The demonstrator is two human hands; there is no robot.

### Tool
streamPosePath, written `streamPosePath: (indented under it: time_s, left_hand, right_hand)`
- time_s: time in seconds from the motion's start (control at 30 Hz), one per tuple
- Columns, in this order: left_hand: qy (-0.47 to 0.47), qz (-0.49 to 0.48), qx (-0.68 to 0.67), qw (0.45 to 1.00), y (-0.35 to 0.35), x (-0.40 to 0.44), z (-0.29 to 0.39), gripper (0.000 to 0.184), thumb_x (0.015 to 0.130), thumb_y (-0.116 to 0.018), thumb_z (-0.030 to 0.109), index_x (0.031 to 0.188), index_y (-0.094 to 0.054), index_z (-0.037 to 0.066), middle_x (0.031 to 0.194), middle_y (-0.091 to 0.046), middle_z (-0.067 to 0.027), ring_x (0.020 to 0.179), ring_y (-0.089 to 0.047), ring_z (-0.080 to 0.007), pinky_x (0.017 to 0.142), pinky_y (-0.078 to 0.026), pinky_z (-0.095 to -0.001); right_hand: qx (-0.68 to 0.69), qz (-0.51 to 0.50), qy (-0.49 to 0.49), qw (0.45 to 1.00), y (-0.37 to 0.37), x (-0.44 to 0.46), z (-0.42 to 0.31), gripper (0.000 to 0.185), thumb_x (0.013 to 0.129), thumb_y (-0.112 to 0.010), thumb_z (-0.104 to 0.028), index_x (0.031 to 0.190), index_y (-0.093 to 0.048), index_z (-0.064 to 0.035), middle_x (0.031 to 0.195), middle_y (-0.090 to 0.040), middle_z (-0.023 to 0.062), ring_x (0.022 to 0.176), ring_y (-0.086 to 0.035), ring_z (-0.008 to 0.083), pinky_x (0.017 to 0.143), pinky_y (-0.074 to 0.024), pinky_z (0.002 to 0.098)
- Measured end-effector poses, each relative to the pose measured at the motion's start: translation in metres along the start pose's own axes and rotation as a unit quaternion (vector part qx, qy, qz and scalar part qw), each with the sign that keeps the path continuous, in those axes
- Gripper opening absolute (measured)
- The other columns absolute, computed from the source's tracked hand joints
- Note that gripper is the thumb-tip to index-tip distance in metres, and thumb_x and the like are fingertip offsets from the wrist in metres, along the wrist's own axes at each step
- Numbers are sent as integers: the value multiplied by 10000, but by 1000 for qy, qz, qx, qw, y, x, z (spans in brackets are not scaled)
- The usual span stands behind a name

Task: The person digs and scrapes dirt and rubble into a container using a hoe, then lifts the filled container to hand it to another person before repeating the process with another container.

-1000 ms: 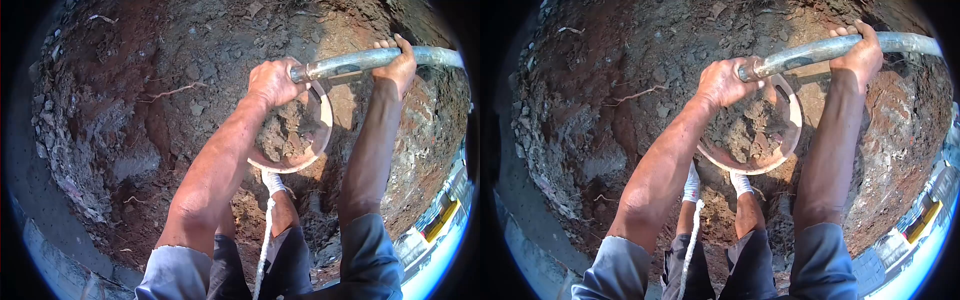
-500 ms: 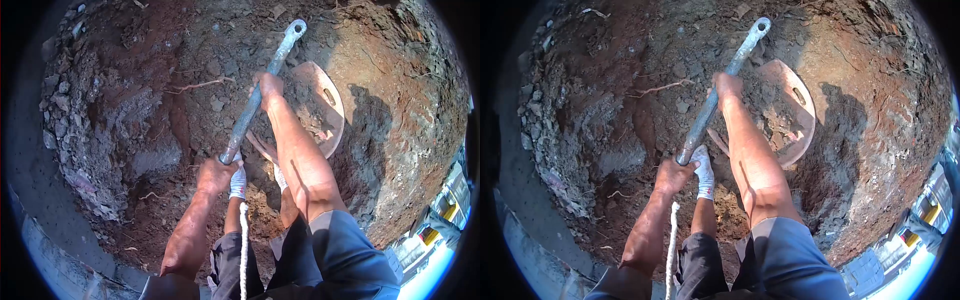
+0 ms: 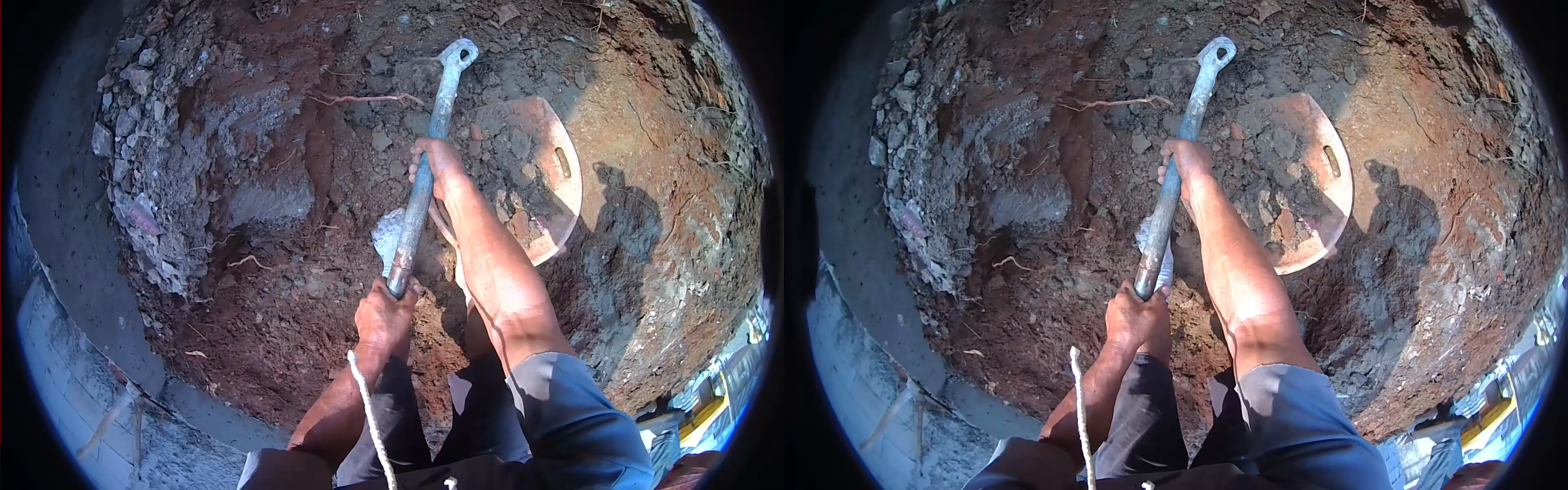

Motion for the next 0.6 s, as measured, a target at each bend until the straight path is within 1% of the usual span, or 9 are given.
streamPosePath:
  time_s: [0.07,0.13,0.2,0.37,0.47,0.5,0.53,0.57,0.6]
  left_hand:
    - [-43,14,-11,999,-48,-13,-7,576,800,-657,496,1046,-556,-15,849,-664,-275,861,-653,-429,809,-497,-476]
    - [25,-82,11,996,-86,-50,3,553,794,-657,481,1105,-555,36,944,-666,-250,941,-639,-413,822,-497,-473]
    - [22,-79,-24,996,-183,-55,-70,558,761,-680,476,1147,-569,88,945,-680,-217,965,-643,-386,849,-497,-459]
    - [44,-142,1,989,-154,-72,-69,464,723,-739,431,1049,-639,116,960,-694,-160,936,-667,-322,808,-521,-434]
    - [-123,-136,-24,983,-168,-52,-44,410,727,-732,426,1015,-669,142,1025,-668,-121,1024,-625,-303,896,-453,-428]
    - [-160,-137,0,978,-128,-64,6,408,700,-736,420,996,-666,149,1035,-631,-94,1047,-593,-290,911,-422,-433]
    - [-418,0,-18,908,-129,-58,29,359,750,-731,291,1005,-634,57,907,-653,-104,845,-631,-308,795,-495,-447]
    - [-452,-29,1,892,-113,-56,65,344,745,-738,275,1005,-629,76,955,-651,-90,890,-626,-290,807,-499,-417]
    - [-489,-66,-98,864,-100,-51,98,355,720,-759,278,991,-625,92,918,-648,-94,864,-635,-297,781,-512,-407]
  right_hand:
    - [20,-18,-15,1000,34,-8,12,107,747,-610,-115,770,-558,-26,668,-521,73,519,-548,205,460,-478,346]
    - [21,-49,-8,999,72,-64,18,119,762,-627,-141,774,-572,-37,615,-556,62,457,-551,172,433,-464,319]
    - [29,-50,11,998,108,-109,44,128,729,-637,-80,804,-534,-64,662,-547,51,491,-554,175,448,-486,329]
    - [83,-13,107,991,125,-205,49,197,671,-621,41,817,-525,-49,669,-552,81,513,-568,219,494,-504,355]
    - [122,22,183,975,130,-232,-12,173,674,-612,76,783,-544,-39,654,-579,73,534,-580,201,547,-486,330]
    - [134,12,234,963,140,-237,-36,191,672,-608,69,820,-534,-28,669,-568,87,541,-568,208,546,-485,341]
    - [114,20,258,959,135,-257,-75,215,677,-594,64,859,-516,-19,673,-542,90,537,-558,212,545,-488,353]
    - [117,19,303,945,136,-271,-108,207,687,-583,60,857,-500,-23,660,-511,85,528,-550,217,535,-489,364]
    - [85,45,374,922,139,-280,-138,205,708,-588,36,876,-495,-36,656,-503,78,527,-553,201,524,-506,349]
Point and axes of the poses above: each hand's wrist, its own x-axis towards the middle knuckle, its own y-axis out of the back of the hand, z = x × y, the point moved 3 cm from there along x, towards the middle knuckle
